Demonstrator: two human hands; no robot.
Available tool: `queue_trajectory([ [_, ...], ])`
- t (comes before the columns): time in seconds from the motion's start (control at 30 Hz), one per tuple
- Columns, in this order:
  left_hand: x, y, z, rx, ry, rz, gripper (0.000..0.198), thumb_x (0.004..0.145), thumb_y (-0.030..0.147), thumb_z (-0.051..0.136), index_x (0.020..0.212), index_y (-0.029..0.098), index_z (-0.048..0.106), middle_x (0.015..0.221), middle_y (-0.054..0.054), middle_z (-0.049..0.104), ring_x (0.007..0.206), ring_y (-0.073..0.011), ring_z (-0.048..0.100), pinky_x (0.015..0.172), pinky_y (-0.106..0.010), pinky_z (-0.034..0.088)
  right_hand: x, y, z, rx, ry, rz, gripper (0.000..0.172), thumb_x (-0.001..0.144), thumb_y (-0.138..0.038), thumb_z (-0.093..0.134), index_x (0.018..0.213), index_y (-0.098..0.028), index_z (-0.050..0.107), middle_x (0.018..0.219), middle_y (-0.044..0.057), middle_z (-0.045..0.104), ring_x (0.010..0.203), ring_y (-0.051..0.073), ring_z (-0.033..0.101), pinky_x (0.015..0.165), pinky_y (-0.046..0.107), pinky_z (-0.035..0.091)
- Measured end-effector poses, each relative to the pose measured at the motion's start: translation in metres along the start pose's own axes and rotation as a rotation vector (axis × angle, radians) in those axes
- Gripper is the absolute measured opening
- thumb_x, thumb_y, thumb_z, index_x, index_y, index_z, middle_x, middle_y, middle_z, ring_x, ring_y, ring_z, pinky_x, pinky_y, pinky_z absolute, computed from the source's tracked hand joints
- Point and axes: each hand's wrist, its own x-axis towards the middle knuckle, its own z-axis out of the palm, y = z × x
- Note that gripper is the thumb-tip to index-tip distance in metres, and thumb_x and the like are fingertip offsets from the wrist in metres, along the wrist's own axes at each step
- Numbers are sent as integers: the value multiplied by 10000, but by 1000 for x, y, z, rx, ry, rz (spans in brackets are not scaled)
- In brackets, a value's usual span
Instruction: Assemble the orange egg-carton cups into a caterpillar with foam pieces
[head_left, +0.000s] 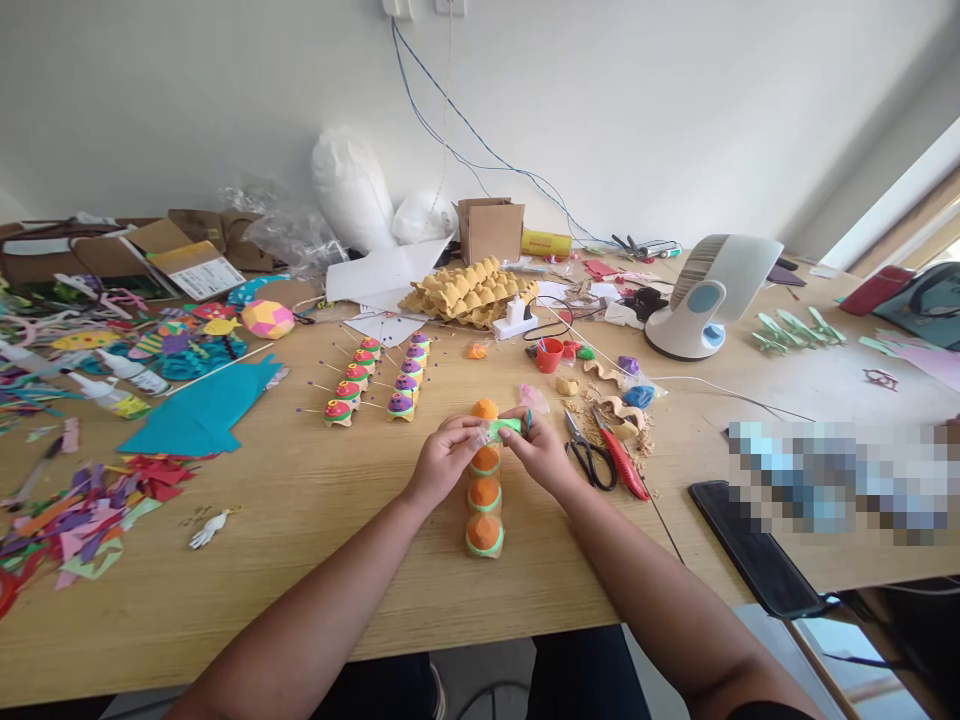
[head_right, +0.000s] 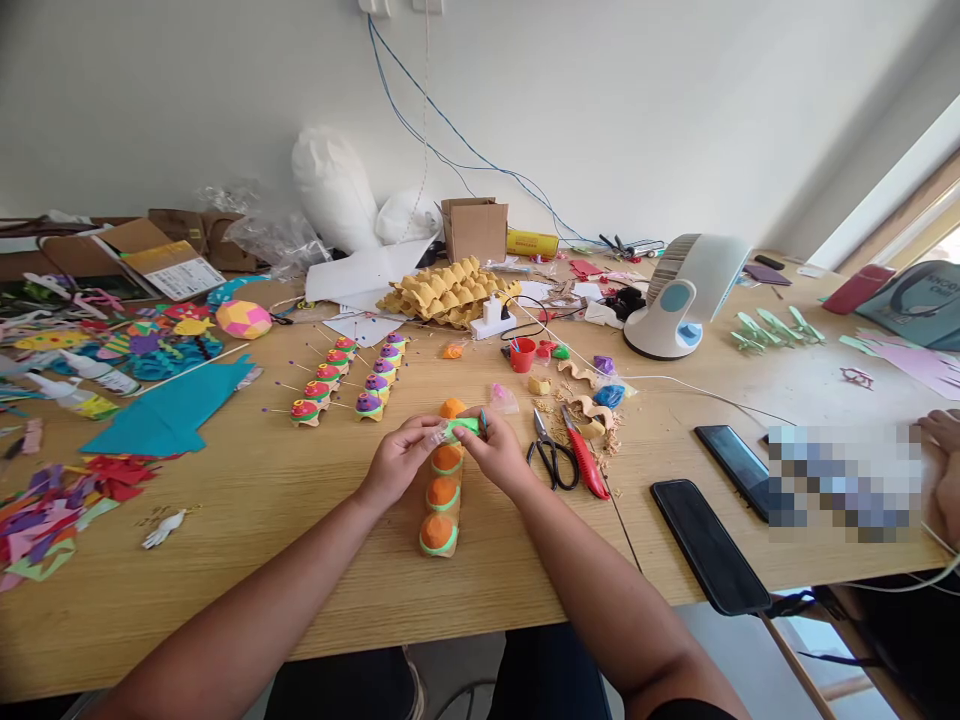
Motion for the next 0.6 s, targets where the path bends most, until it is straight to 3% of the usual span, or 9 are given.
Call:
queue_trajectory([
  [0.2, 1, 2, -2, 81, 1, 66, 269, 948, 452, 679, 1048, 247, 821, 1166, -94, 747, 1187, -253, 649, 1092, -439, 506, -4, -7, 2, 135, -80, 35, 558, 778, -518, 834, 1200, -245, 592, 1003, 23, 617, 853, 164, 572, 758, 294, 480],
  [0.47, 2, 7, -4, 283, 29, 299, 244, 935, 362, 718, 1158, 290, 786, 1229, -70, 748, 1220, -253, 609, 1105, -492, 482, -6, -5, 2, 375, -110, 165, 531, 817, -523, 786, 1219, -285, 534, 906, -24, 584, 754, 123, 568, 713, 253, 479],
  [0.6, 1, 7, -2, 320, 63, 313, 235, 945, 350, 702, 1159, 298, 783, 1219, -67, 749, 1208, -256, 616, 1091, -493, 496, -7, -8, 2, 324, -91, 98, 598, 833, -514, 766, 1321, -324, 477, 949, -11, 586, 767, 138, 560, 720, 273, 505],
])
